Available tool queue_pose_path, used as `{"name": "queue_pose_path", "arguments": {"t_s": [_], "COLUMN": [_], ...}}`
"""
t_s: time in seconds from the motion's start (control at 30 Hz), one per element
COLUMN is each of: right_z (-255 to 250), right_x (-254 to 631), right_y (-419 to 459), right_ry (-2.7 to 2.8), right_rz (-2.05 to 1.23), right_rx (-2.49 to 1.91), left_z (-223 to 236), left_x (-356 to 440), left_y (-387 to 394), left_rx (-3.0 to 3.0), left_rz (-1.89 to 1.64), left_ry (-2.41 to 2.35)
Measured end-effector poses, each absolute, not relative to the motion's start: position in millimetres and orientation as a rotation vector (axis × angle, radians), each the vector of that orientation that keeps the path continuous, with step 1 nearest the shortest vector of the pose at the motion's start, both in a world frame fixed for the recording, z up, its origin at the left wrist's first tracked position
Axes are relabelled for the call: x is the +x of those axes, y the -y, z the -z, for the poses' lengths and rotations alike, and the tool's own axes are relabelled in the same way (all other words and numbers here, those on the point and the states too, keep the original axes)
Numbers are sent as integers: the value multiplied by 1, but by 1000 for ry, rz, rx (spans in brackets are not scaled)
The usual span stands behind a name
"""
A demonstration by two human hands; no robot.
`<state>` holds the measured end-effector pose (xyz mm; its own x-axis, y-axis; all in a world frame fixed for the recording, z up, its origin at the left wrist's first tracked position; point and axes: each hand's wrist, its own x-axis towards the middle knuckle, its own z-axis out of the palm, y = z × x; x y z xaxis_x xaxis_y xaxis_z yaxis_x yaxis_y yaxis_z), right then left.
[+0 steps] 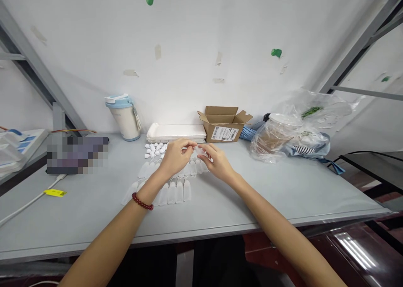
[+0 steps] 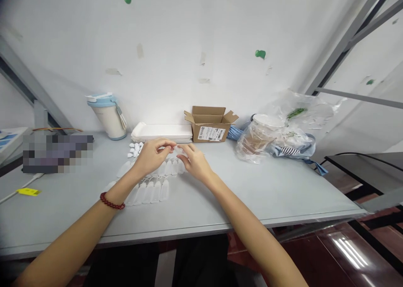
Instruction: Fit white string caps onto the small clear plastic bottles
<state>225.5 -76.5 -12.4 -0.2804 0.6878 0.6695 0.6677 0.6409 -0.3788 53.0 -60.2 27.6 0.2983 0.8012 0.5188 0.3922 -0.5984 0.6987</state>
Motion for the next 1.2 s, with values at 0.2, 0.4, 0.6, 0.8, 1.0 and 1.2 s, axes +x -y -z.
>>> {"name": "queue_pose_path", "arguments": {"t_s": [0.2,0.4,0.6,0.8,1.0,1.2], "right_z": [13,12,7,5,10,9], "right_x": [224,223,221,218,217,218], "right_y": [76,78,80,82,80,78], "right_ry": [2001,1981,1853,1772,1661,1589], "right_rz": [-61,-109,-290,-458,-600,-668], "right_rx": [-1068,-1072,-1086,-1045,-1030,-1053], "left_z": [-25,-25,-27,-22,-18,-22], "left_x": [55,54,54,57,52,49], "left_y": [61,61,65,66,63,67], "left_rx": [2165,2192,2219,2501,2942,3035], "left_rz": [-1287,-1273,-1323,-1387,-1292,-1211], "left_ry": [-1035,-1014,-1003,-918,-969,-1079]}}
